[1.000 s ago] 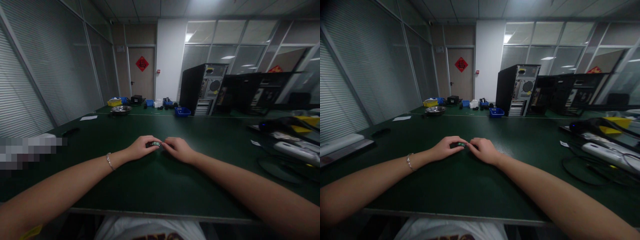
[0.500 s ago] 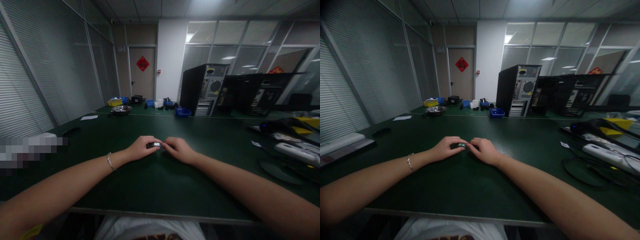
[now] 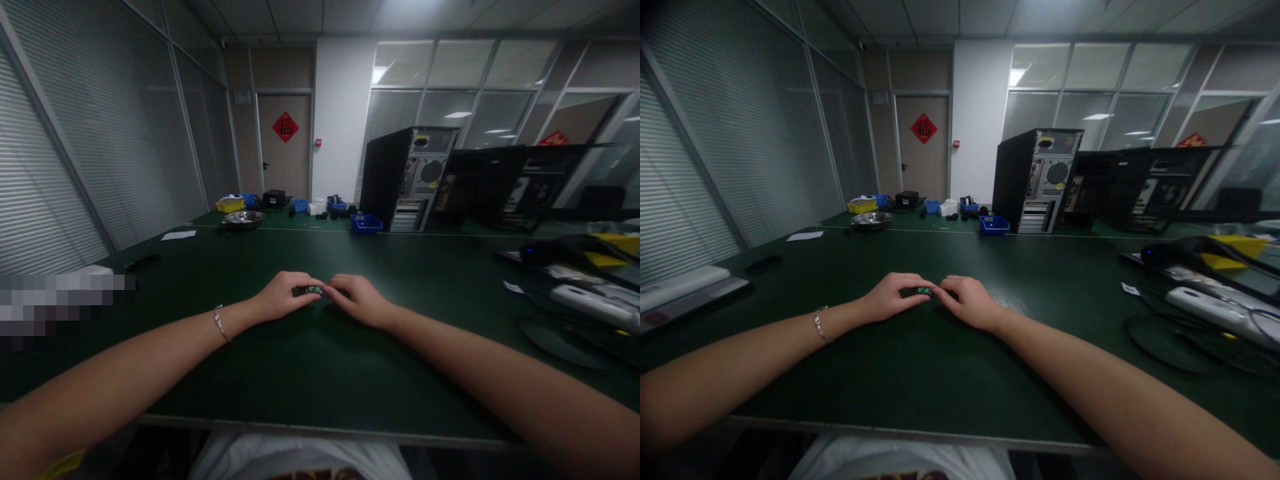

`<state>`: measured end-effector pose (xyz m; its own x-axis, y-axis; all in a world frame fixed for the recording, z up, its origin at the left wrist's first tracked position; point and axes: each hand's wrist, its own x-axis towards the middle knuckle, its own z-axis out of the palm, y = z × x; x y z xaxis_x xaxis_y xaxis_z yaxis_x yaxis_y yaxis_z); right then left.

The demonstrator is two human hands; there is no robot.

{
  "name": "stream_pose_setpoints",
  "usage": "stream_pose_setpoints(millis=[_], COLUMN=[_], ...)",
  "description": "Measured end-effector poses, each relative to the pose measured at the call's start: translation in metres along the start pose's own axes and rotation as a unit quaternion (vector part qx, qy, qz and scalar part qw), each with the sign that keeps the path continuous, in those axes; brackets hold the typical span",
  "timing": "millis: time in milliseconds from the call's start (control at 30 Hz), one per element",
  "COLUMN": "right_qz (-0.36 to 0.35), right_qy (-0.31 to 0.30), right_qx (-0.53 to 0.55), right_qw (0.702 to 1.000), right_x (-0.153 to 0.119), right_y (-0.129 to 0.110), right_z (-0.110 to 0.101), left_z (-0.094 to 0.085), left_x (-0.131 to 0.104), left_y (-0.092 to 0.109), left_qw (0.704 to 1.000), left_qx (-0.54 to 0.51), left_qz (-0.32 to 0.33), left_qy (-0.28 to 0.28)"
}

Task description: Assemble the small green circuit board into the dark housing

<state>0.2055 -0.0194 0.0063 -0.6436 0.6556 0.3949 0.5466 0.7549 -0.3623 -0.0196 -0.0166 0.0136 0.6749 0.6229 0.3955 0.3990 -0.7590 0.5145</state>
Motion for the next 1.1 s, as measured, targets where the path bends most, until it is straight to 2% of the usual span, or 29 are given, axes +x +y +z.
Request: stream_pose_setpoints(millis=[433, 867, 1100], right_qz=[-0.01, -0.004, -0.014], right_qy=[-0.004, -0.001, -0.011], right_qx=[-0.02, -0.028, -0.021], right_qw=[1.0, 1.0, 1.0], right_x=[0.0007, 0.0012, -0.0002], right_y=[0.0016, 0.0016, 0.0006], right_z=[0.0008, 0.0029, 0.0002], left_z=[-0.0009, 0.002, 0.0006], left_x=[0.0003, 0.0005, 0.0003], left_y=[0.0026, -0.001, -0.0013], left_qw=[1.0, 0.999, 1.0], left_qx=[0.003, 0.035, 0.007], left_qz=[0.003, -0.007, 0.001], left_qy=[0.002, 0.03, 0.021])
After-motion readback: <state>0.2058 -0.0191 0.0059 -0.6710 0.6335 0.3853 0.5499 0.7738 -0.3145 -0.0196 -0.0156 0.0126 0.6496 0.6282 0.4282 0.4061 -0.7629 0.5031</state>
